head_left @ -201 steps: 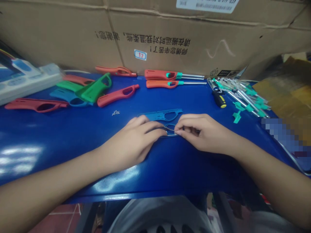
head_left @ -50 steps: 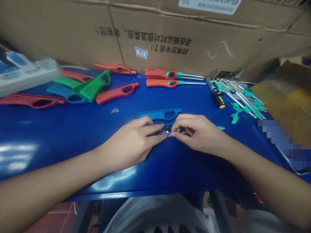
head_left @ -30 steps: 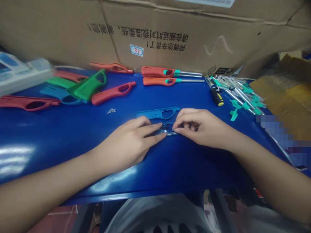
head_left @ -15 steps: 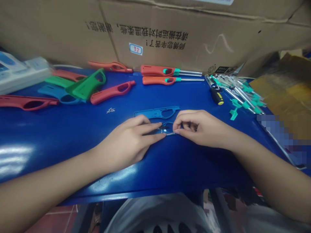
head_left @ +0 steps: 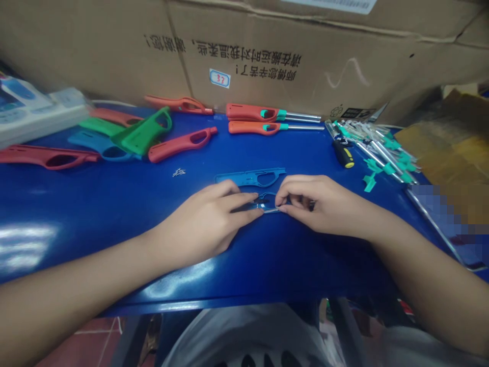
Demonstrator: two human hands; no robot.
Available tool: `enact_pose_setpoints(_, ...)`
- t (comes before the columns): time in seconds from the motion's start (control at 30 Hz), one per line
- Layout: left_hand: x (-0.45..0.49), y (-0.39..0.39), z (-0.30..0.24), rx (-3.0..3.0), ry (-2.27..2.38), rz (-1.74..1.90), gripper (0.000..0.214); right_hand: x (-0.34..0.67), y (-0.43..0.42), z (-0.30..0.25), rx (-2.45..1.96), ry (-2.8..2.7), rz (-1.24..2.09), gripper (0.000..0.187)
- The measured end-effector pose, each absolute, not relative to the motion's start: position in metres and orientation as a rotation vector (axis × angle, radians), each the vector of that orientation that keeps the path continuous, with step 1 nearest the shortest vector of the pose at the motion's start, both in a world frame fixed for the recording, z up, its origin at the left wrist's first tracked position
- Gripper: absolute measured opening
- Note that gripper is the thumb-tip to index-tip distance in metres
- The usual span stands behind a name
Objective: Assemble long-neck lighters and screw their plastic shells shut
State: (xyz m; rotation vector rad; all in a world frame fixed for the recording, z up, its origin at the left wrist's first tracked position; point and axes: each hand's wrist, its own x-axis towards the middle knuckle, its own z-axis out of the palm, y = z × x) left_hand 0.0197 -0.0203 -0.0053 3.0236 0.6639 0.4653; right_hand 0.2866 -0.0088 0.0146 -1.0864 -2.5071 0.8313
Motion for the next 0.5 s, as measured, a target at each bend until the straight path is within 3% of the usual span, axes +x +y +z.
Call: enact_pose_setpoints(0.5, 0.0169, -0.0209, -0.0079, 3.005, 0.655, 0.507, 0.043, 0.2891, -0.0086, 0.0164, -1.074, -2.511, 0.835, 0.011)
